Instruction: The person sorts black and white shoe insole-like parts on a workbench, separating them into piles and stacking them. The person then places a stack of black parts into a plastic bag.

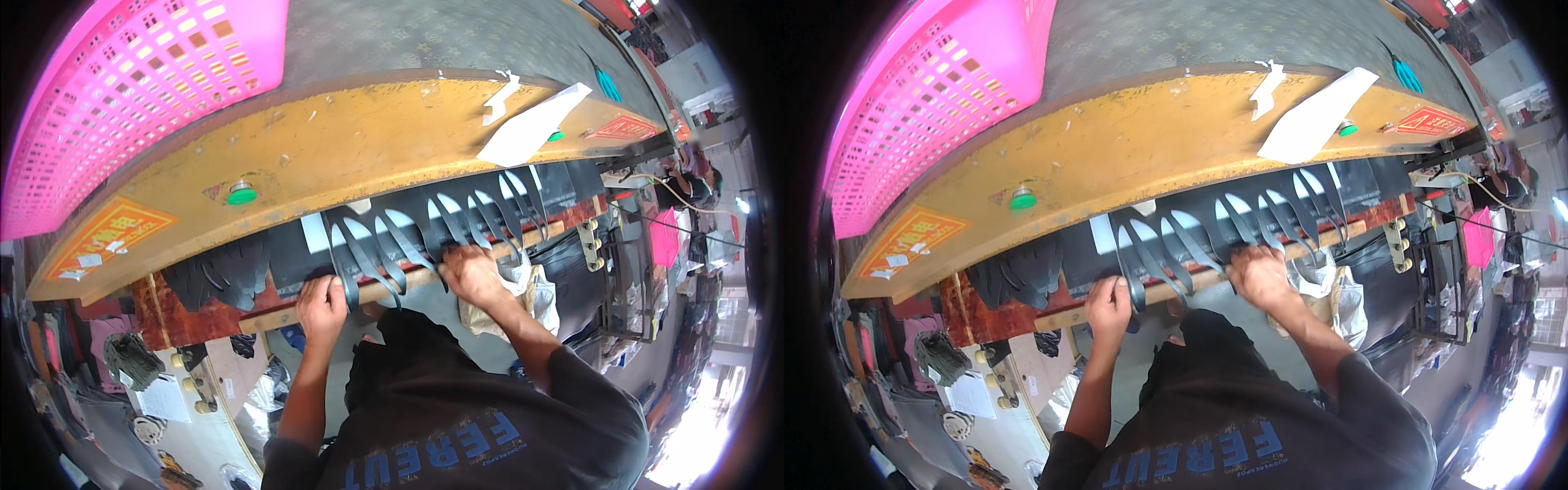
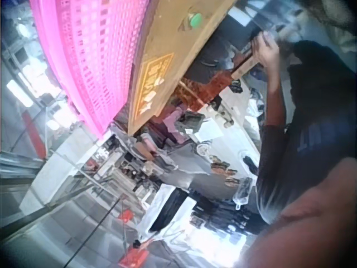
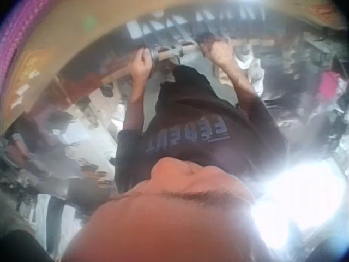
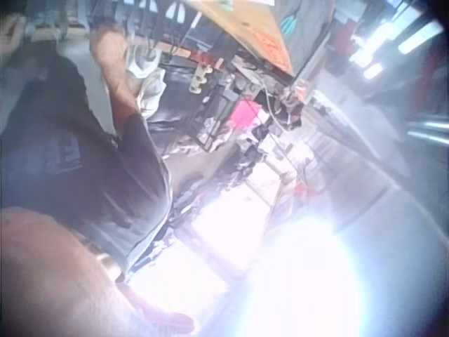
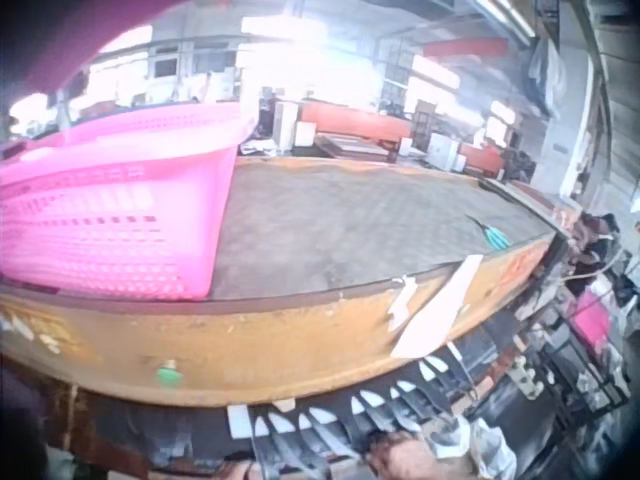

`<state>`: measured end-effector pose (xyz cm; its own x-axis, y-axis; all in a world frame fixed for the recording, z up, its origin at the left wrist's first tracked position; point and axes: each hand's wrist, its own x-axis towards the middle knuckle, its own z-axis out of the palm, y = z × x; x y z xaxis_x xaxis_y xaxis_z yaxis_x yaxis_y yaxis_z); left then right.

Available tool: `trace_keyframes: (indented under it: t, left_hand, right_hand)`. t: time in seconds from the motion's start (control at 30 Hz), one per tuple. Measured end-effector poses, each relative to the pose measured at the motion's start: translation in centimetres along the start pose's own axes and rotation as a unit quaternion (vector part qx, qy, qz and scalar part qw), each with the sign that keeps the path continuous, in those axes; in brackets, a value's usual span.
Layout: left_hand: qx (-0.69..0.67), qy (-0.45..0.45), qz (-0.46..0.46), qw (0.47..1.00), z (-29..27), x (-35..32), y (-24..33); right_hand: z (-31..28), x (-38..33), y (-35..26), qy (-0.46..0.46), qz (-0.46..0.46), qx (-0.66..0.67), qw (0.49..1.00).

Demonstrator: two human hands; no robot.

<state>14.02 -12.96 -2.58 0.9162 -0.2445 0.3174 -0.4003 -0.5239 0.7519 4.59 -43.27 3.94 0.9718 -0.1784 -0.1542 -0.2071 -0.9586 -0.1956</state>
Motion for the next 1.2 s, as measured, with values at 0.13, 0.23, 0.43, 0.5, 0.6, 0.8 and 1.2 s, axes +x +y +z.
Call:
trace_keyframes:
  t: [0.13,0.23,0.43,0.5,0.6,0.8,1.2]
  left_hand:
    - [-0.038,0.044,0.037,0.998,-0.3,-3.5,3.8]
    - [0.023,0.002,0.087,0.996,1.4,-4.0,5.0]
    - [0.098,0.003,0.156,0.983,2.1,-10.5,4.5]
    - [0.091,0.010,0.159,0.983,1.8,-13.2,4.6]
    - [0.106,0.003,0.143,0.984,0.5,-15.8,6.3]
    - [0.166,-0.115,0.034,0.979,-0.1,-14.5,12.0]
    - [-0.154,-0.033,-0.048,0.986,-5.6,-11.8,7.9]
  right_hand:
    - [-3.7,-1.2,-3.1,0.041,-0.092,0.121,0.987]
    - [-1.4,3.6,-7.8,0.139,-0.103,0.099,0.980]
    - [5.2,2.7,-13.6,0.094,-0.101,0.075,0.988]
    - [5.2,0.6,-12.3,0.104,-0.114,0.131,0.979]
    - [3.4,-1.6,-8.2,0.040,-0.103,0.443,0.890]
    - [2.3,-4.8,-6.2,-0.035,0.008,0.675,0.737]
    - [2.4,-4.5,-4.6,-0.045,0.015,0.717,0.695]
